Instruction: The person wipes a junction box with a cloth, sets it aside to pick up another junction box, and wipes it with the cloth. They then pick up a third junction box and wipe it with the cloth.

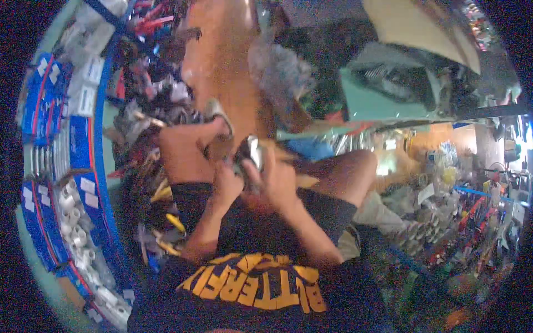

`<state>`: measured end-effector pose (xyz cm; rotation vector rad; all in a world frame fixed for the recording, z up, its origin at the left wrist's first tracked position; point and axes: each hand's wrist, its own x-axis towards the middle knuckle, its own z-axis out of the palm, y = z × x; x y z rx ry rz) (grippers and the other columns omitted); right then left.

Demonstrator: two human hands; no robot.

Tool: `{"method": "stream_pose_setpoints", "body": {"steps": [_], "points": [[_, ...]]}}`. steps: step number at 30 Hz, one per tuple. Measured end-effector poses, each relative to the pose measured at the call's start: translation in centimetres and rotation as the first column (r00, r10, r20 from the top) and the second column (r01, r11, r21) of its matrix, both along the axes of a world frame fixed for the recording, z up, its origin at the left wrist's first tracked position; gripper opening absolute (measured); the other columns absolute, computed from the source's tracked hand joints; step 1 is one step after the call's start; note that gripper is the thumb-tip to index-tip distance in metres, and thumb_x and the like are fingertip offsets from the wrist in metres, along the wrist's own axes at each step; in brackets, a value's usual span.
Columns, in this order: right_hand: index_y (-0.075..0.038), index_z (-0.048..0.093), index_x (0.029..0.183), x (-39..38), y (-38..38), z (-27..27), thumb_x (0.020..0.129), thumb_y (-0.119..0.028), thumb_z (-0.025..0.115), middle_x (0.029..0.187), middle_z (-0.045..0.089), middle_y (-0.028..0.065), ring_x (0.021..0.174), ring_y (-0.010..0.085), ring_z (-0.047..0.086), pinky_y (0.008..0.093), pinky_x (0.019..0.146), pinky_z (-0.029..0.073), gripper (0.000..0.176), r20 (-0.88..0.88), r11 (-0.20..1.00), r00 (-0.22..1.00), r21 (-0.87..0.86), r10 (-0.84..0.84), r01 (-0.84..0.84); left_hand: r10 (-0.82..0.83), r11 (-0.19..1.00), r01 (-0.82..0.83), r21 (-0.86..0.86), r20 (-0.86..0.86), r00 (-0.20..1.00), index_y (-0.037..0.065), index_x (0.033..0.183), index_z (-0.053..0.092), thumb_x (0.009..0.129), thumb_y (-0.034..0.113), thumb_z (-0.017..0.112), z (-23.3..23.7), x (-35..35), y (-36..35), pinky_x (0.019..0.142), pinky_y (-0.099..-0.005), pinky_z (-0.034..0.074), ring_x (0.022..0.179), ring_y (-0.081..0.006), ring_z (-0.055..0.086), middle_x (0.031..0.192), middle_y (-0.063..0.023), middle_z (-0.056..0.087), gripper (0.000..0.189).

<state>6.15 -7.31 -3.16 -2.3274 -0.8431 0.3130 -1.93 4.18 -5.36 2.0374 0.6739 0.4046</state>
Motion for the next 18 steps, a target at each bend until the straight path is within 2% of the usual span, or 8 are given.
{"method": "stream_pose_setpoints", "body": {"steps": [1,2,6,12,14,15,16,18], "points": [[0.004,0.046,0.121,0.4,-0.4,-2.0,0.088,-0.038,0.064,0.061,0.060,0.0210,0.051,0.0383,0.060,0.0464,0.045,0.047,0.056,0.028,0.994,0.999,0.110,0.016,-0.019,-0.039,0.999,0.039,0.004,-0.005,0.999,0.003,0.104,0.058,0.082,0.011,0.064,-0.1,-0.1,-0.1,0.072,-0.0472,0.050,0.087,-0.0448,0.062,0.090,-0.0253,0.064,0.024],[-0.005,0.046,0.093,0.3,-0.4,-1.2,0.092,-0.024,0.059,0.066,0.056,0.0232,0.061,0.0439,0.058,0.0480,0.050,0.042,0.024,0.017,0.990,1.000,0.139,0.000,-0.003,-0.079,0.997,0.079,0.013,0.000,0.997,0.003,0.102,0.057,0.082,0.011,0.063,-0.2,0.0,-0.1,0.070,-0.0485,0.049,0.086,-0.0456,0.061,0.088,-0.0260,0.063,0.022],[-0.003,0.047,0.100,1.3,-1.0,-1.4,0.093,-0.027,0.057,0.063,0.057,0.0216,0.057,0.0415,0.059,0.0471,0.049,0.043,0.028,-0.032,0.985,0.997,0.164,0.066,-0.060,-0.095,0.995,0.094,-0.013,-0.175,0.980,0.001,0.099,0.056,0.083,0.010,0.062,0.4,0.2,-0.4,0.069,-0.0488,0.049,0.084,-0.0469,0.060,0.083,-0.0271,0.062,0.020],[-0.004,0.047,0.092,1.6,-0.9,-1.2,0.097,-0.032,0.051,0.066,0.058,0.0224,0.063,0.0443,0.058,0.0485,0.054,0.043,0.029,-0.104,0.994,0.994,0.105,-0.018,0.029,-0.152,0.972,0.172,-0.162,0.127,0.980,-0.001,0.107,0.056,0.085,0.012,0.060,-1.8,-1.2,-0.9,0.074,-0.0410,0.051,0.089,-0.0360,0.063,0.096,-0.0197,0.064,0.025],[-0.003,0.047,0.089,2.4,-1.2,-2.3,0.100,-0.032,0.044,0.069,0.056,0.0231,0.061,0.0388,0.057,0.0443,0.055,0.041,0.032,-0.188,0.921,0.969,0.325,-0.161,0.216,0.032,0.484,-0.019,-0.875,-0.004,0.999,0.002,0.117,0.055,0.083,0.013,0.065,-3.4,-2.6,-0.6,0.085,-0.0385,0.050,0.100,-0.0275,0.060,0.111,-0.0131,0.061,0.037],[0.003,0.051,0.103,2.6,-1.8,-2.0,0.104,-0.031,0.036,0.087,0.054,0.0126,0.080,0.0167,0.053,0.0337,0.071,0.043,0.036,-0.438,0.899,0.881,0.292,-0.178,0.326,0.247,0.276,0.053,-0.960,0.124,0.961,0.004,0.125,0.052,0.086,0.017,0.063,-5.1,-2.7,-0.7,0.092,-0.0387,0.049,0.105,-0.0248,0.059,0.118,-0.0100,0.059,0.042],[0.003,0.051,0.103,2.6,-1.8,-2.0,0.104,-0.031,0.036,0.087,0.054,0.0126,0.080,0.0167,0.053,0.0337,0.071,0.043,0.036,-0.440,0.900,0.879,0.285,-0.182,0.329,0.247,0.269,0.051,-0.962,0.120,0.962,0.004,0.125,0.052,0.086,0.017,0.063,-6.8,-3.1,-0.5,0.092,-0.0387,0.049,0.105,-0.0248,0.059,0.118,-0.0100,0.059,0.042],[0.002,0.050,0.102,2.3,-1.3,-2.0,0.105,-0.033,0.035,0.089,0.053,0.0072,0.081,0.0125,0.049,0.0314,0.073,0.042,0.038,-0.533,0.773,0.824,0.435,-0.192,0.461,0.357,-0.325,0.666,-0.672,0.565,0.744,0.006,0.128,0.050,0.091,0.025,0.057,-7.7,-3.2,0.1,0.096,-0.0407,0.047,0.109,-0.0236,0.058,0.120,-0.0094,0.059,0.042]]}}
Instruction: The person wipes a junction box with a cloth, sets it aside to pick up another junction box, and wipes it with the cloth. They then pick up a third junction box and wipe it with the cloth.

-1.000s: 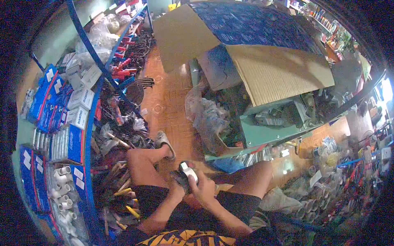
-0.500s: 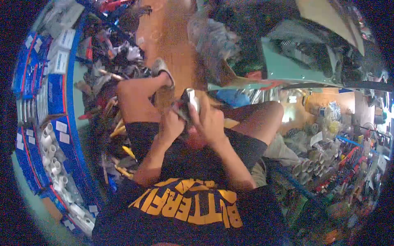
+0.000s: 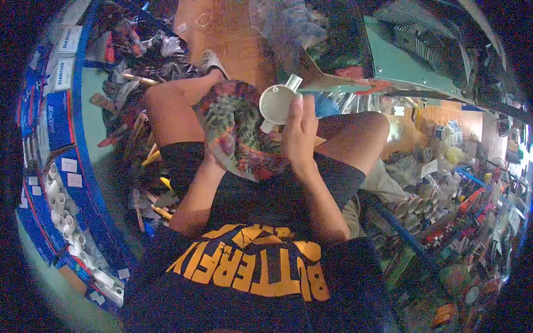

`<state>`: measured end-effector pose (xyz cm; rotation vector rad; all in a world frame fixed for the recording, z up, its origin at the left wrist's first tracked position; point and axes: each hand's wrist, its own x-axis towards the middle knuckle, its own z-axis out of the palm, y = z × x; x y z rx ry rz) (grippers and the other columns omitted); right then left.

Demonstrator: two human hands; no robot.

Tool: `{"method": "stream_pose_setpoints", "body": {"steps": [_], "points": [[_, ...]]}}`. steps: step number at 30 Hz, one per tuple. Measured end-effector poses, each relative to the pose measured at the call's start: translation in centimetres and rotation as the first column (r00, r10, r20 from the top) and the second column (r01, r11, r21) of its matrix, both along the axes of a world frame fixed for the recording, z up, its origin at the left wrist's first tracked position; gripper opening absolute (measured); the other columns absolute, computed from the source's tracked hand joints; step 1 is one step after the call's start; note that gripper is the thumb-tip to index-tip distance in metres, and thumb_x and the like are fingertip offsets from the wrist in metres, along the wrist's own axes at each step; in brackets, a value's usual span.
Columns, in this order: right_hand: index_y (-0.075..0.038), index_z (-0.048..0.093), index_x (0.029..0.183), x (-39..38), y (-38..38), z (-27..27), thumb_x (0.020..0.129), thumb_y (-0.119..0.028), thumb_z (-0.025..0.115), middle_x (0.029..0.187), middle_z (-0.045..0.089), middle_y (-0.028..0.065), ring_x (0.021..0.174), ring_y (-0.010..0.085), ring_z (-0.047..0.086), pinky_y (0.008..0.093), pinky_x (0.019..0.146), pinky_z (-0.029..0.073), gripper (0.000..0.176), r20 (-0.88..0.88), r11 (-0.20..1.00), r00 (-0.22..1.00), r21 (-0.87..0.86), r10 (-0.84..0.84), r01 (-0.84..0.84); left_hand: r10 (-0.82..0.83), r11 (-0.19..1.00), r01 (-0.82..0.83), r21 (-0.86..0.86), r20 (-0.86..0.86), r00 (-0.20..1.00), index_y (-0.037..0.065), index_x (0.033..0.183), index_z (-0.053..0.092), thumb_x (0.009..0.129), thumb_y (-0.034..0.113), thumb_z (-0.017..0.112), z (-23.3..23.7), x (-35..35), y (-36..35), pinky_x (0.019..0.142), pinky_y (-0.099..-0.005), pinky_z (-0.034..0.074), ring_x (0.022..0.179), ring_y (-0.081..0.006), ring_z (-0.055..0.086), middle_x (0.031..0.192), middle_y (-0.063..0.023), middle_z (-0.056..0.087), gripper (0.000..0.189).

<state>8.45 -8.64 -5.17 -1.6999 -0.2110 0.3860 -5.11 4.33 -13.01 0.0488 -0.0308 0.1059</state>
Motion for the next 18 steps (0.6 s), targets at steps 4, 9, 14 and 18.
{"method": "stream_pose_setpoints", "body": {"steps": [4,9,14,18], "points": [[-0.002,0.044,0.088,-1.0,0.7,1.7,0.103,-0.033,0.039,0.068,0.053,0.0128,0.061,0.0195,0.050,0.0377,0.057,0.041,0.035,0.133,0.992,0.991,-0.127,0.012,0.005,0.004,0.996,-0.015,-0.092,-0.117,0.993,0.007,0.132,0.047,0.094,0.034,0.052,2.1,0.8,-1.8,0.099,-0.0415,0.046,0.115,-0.0225,0.056,0.124,-0.0087,0.057,0.046],[-0.002,0.041,0.099,-1.5,0.4,1.6,0.100,-0.033,0.042,0.071,0.057,0.0245,0.066,0.0462,0.058,0.0494,0.056,0.042,0.032,0.206,0.963,0.969,-0.256,0.136,-0.081,0.295,0.702,0.177,0.690,-0.508,0.809,0.007,0.129,0.051,0.091,0.010,0.059,4.8,1.2,-2.6,0.090,-0.0294,0.048,0.101,-0.0140,0.060,0.116,-0.0054,0.062,0.039],[0.001,0.039,0.103,-2.4,0.4,1.1,0.096,-0.031,0.048,0.072,0.058,0.0265,0.066,0.0492,0.057,0.0532,0.057,0.043,0.034,0.319,0.933,0.909,-0.321,0.269,-0.164,0.502,0.495,0.201,0.846,-0.467,0.728,0.002,0.117,0.058,0.087,0.003,0.064,7.2,3.5,-2.3,0.086,-0.0268,0.048,0.097,-0.0119,0.059,0.105,-0.0030,0.064,0.030],[0.003,0.040,0.102,-2.4,0.4,0.4,0.101,-0.034,0.036,0.070,0.053,0.0238,0.065,0.0469,0.054,0.0500,0.056,0.039,0.037,0.381,0.914,0.860,-0.348,0.339,-0.206,0.275,0.686,0.219,0.694,-0.525,0.805,0.005,0.124,0.052,0.093,0.006,0.054,6.2,3.2,-1.8,0.087,-0.0322,0.051,0.101,-0.0165,0.060,0.116,-0.0067,0.060,0.031]]}}
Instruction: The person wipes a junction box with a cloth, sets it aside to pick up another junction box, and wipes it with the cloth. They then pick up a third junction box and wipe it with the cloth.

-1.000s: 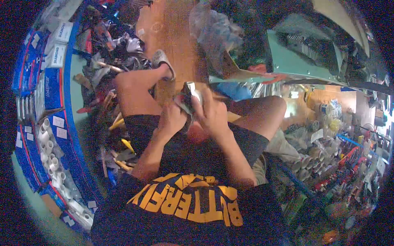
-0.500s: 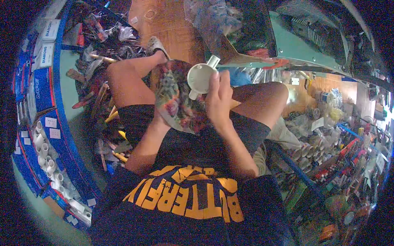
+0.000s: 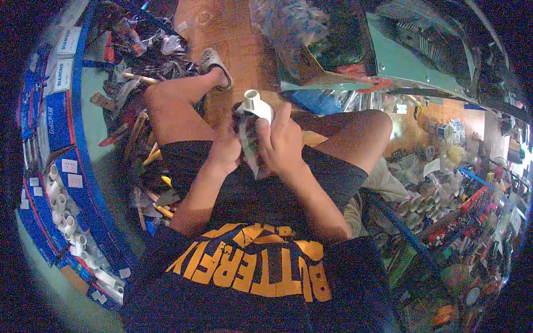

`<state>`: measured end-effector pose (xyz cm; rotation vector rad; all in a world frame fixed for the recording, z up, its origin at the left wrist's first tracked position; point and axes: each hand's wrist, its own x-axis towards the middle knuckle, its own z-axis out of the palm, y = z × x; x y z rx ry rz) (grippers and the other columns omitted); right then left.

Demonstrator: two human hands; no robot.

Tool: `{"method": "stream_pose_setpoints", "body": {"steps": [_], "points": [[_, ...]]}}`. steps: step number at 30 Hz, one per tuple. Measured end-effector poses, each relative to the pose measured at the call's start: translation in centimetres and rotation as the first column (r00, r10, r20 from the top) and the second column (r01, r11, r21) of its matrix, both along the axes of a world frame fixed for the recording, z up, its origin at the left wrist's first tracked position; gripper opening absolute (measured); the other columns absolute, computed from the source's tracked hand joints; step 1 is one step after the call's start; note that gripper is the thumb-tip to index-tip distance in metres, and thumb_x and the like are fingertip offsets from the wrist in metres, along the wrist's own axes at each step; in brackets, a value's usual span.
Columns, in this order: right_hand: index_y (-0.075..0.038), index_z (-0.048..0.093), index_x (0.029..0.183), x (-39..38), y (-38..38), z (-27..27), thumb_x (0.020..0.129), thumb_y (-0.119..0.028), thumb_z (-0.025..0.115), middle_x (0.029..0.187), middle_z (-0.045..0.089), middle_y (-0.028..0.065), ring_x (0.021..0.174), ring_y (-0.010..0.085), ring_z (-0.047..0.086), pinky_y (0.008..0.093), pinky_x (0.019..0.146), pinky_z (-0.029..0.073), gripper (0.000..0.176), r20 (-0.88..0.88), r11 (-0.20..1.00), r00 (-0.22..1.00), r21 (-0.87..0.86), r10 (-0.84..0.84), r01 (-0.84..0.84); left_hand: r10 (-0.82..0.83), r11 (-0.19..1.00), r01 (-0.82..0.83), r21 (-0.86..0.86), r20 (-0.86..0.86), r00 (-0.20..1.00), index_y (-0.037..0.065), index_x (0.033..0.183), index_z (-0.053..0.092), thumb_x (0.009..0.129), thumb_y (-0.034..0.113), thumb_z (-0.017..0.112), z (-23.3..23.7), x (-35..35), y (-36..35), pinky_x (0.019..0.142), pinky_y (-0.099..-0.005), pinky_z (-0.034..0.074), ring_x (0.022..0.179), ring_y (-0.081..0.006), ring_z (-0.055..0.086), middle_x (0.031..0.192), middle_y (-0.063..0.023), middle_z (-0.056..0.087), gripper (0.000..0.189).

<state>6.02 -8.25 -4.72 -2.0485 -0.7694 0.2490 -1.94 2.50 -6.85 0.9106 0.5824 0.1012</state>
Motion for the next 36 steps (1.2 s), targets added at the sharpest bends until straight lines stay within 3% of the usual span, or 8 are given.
{"method": "stream_pose_setpoints", "body": {"steps": [7,14,20,23,25,28,29,36], "points": [[0.001,0.036,0.102,0.7,-0.2,-0.7,0.097,-0.031,0.046,0.072,0.058,0.0279,0.069,0.0497,0.057,0.0547,0.058,0.044,0.035,-0.102,0.993,0.992,-0.091,0.069,-0.078,-0.017,0.894,0.039,0.447,-0.053,0.998,0.000,0.120,0.054,0.089,-0.005,0.051,2.8,0.2,0.5,0.096,-0.0323,0.042,0.105,-0.0177,0.057,0.110,-0.0066,0.062,0.032],[0.002,0.042,0.100,1.9,-0.3,-0.2,0.094,-0.037,0.054,0.067,0.059,0.0253,0.066,0.0466,0.060,0.0525,0.057,0.046,0.041,-0.011,0.956,0.971,-0.173,0.237,-0.235,-0.001,0.891,0.038,0.452,-0.083,0.997,0.000,0.118,0.052,0.089,-0.002,0.052,0.5,0.2,0.7,0.094,-0.0333,0.043,0.105,-0.0204,0.059,0.108,-0.0118,0.063,0.029],[-0.001,0.057,0.089,3.1,-0.6,0.5,0.091,-0.041,0.059,0.065,0.061,0.0199,0.061,0.0388,0.061,0.0455,0.055,0.046,0.040,-0.092,0.958,0.977,-0.198,0.191,-0.206,-0.119,0.724,0.146,0.674,-0.087,0.989,-0.002,0.116,0.049,0.091,0.002,0.052,0.3,0.1,0.8,0.089,-0.0341,0.045,0.103,-0.0217,0.060,0.105,-0.0152,0.063,0.025],[-0.001,0.061,0.087,3.1,-0.7,0.1,0.092,-0.039,0.060,0.063,0.060,0.0148,0.054,0.0258,0.059,0.0390,0.053,0.045,0.038,-0.204,0.990,0.977,-0.112,0.056,-0.080,-0.146,0.840,0.149,0.522,-0.047,0.988,-0.001,0.118,0.050,0.095,0.010,0.050,0.2,-0.2,1.1,0.088,-0.0345,0.047,0.101,-0.0215,0.062,0.107,-0.0142,0.063,0.026],[-0.001,0.063,0.094,2.8,-0.7,0.4,0.096,-0.035,0.056,0.073,0.062,0.0049,0.067,0.0081,0.053,0.0288,0.060,0.044,0.035,-0.517,0.988,0.851,0.062,-0.091,0.143,0.039,0.976,-0.041,-0.215,-0.013,0.999,0.002,0.120,0.053,0.099,0.022,0.046,1.2,-0.2,1.2,0.090,-0.0369,0.049,0.100,-0.0216,0.063,0.110,-0.0131,0.063,0.030],[-0.002,0.061,0.097,2.1,0.2,2.4,0.099,-0.032,0.053,0.087,0.061,0.0014,0.079,0.0080,0.052,0.0263,0.070,0.043,0.032,-0.675,0.842,0.700,0.219,-0.234,0.493,0.104,0.820,-0.054,-0.570,0.055,0.993,0.005,0.122,0.055,0.101,0.030,0.043,1.2,-0.2,1.3,0.092,-0.0387,0.050,0.103,-0.0214,0.062,0.115,-0.0108,0.063,0.035],[-0.003,0.060,0.098,2.2,-0.1,2.0,0.100,-0.030,0.051,0.091,0.059,0.0006,0.083,0.0073,0.048,0.0251,0.074,0.041,0.029,-0.622,0.855,0.760,0.276,-0.189,0.438,0.110,0.852,-0.099,-0.513,-0.008,0.994,0.007,0.122,0.056,0.096,0.054,0.043,0.9,-0.4,0.9,0.090,-0.0447,0.052,0.105,-0.0251,0.063,0.115,-0.0104,0.065,0.055],[-0.002,0.059,0.101,1.1,-0.2,1.4,0.099,-0.035,0.053,0.087,0.055,-0.0015,0.079,0.0068,0.046,0.0229,0.070,0.038,0.034,-0.572,0.896,0.800,0.242,-0.177,0.372,0.223,0.652,-0.127,-0.748,0.029,0.974,0.006,0.119,0.056,0.100,0.035,0.041,0.2,0.0,-1.9,0.094,-0.0414,0.049,0.104,-0.0237,0.062,0.116,-0.0095,0.064,0.039]]}}
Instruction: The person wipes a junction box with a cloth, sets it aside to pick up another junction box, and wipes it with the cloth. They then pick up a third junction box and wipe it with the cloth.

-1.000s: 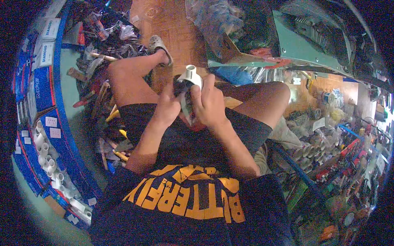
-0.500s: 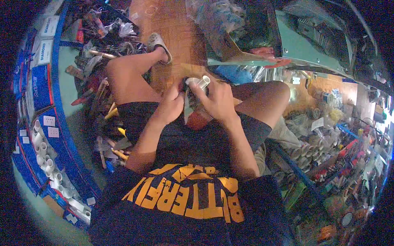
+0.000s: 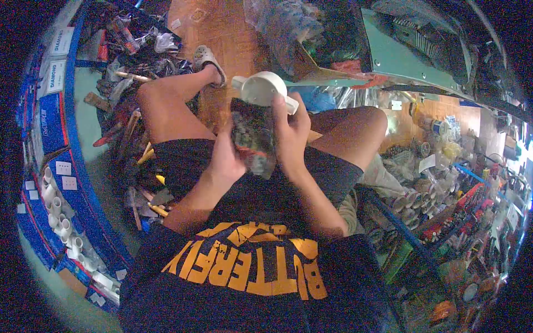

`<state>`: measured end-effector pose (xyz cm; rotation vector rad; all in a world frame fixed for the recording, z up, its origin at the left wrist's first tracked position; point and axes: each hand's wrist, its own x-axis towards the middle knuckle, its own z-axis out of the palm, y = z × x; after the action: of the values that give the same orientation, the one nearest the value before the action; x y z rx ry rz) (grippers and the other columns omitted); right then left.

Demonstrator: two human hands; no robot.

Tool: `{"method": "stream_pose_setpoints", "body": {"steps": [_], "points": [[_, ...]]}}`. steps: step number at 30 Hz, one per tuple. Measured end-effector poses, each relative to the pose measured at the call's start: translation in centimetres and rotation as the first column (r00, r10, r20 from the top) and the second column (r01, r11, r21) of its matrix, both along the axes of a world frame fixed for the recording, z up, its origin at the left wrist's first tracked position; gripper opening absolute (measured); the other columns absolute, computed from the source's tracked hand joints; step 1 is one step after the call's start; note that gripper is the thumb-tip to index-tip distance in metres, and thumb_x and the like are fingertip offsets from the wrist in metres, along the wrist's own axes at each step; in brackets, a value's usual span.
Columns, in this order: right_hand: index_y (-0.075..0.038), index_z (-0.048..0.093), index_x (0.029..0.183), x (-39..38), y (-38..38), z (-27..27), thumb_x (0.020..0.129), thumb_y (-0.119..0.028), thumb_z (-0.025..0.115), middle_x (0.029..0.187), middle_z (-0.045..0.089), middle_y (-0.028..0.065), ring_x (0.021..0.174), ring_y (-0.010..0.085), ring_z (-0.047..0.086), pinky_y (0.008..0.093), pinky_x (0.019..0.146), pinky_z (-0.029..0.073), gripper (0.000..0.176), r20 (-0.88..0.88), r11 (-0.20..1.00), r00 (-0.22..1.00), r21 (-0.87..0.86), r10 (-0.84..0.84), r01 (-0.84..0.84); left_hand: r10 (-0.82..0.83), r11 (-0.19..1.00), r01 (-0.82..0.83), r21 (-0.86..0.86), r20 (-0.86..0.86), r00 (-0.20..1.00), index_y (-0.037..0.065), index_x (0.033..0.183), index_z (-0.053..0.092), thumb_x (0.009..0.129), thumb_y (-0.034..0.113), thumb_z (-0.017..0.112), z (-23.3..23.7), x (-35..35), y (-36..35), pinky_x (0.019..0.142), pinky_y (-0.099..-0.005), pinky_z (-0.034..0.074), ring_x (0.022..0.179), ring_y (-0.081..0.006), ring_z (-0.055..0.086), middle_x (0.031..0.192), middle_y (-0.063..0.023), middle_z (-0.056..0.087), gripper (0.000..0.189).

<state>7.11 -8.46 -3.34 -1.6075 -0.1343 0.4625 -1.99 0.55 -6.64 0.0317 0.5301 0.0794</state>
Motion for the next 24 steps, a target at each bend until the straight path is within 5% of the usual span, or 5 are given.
{"method": "stream_pose_setpoints", "body": {"steps": [5,7,14,18,24], "points": [[-0.002,0.057,0.090,-0.2,0.7,-0.6,0.097,-0.025,0.058,0.079,0.054,-0.0031,0.072,0.0050,0.045,0.0235,0.061,0.038,0.024,0.065,0.994,0.993,0.050,-0.102,0.099,0.150,0.953,-0.140,0.270,-0.014,0.989,0.003,0.118,0.055,0.094,0.021,0.052,1.9,0.3,-0.3,0.091,-0.0368,0.049,0.103,-0.0205,0.062,0.112,-0.0085,0.064,0.030],[0.000,0.060,0.092,-0.4,0.3,-0.6,0.094,-0.021,0.061,0.084,0.057,-0.0002,0.077,0.0076,0.049,0.0246,0.068,0.042,0.021,0.058,0.998,0.997,-0.051,-0.044,0.047,0.101,0.533,0.076,0.843,-0.153,0.983,0.001,0.117,0.055,0.089,0.011,0.060,1.5,0.2,-0.8,0.088,-0.0323,0.048,0.100,-0.0159,0.061,0.109,-0.0073,0.064,0.029],[0.004,0.061,0.102,-0.7,1.2,-2.0,0.090,-0.013,0.064,0.099,0.058,0.0090,0.095,0.0149,0.056,0.0276,0.083,0.045,0.022,0.398,0.996,0.913,-0.058,0.084,-0.066,0.146,0.293,0.189,0.937,-0.239,0.960,0.000,0.110,0.060,0.090,0.008,0.062,2.4,-0.3,1.0,0.085,-0.0295,0.048,0.095,-0.0135,0.061,0.101,-0.0057,0.066,0.022],[0.002,0.063,0.103,-0.8,1.0,-0.4,0.089,-0.014,0.067,0.088,0.060,0.0036,0.080,0.0119,0.055,0.0255,0.074,0.046,0.022,-0.030,1.000,1.000,-0.028,0.004,-0.004,0.197,0.597,0.067,0.800,-0.227,0.954,0.002,0.115,0.054,0.094,0.019,0.060,1.4,0.0,2.1,0.080,-0.0333,0.053,0.096,-0.0186,0.061,0.109,-0.0080,0.060,0.028],[0.004,0.063,0.112,-1.9,1.3,-1.9,0.081,-0.008,0.073,0.102,0.067,0.0076,0.094,0.0122,0.058,0.0286,0.083,0.048,0.035,0.134,0.994,0.987,0.054,0.092,-0.100,0.326,0.627,-0.043,0.778,-0.212,0.921,-0.001,0.107,0.058,0.092,0.007,0.060,1.5,1.1,1.4,0.079,-0.0289,0.049,0.091,-0.0138,0.062,0.101,-0.0070,0.065,0.017]]}}
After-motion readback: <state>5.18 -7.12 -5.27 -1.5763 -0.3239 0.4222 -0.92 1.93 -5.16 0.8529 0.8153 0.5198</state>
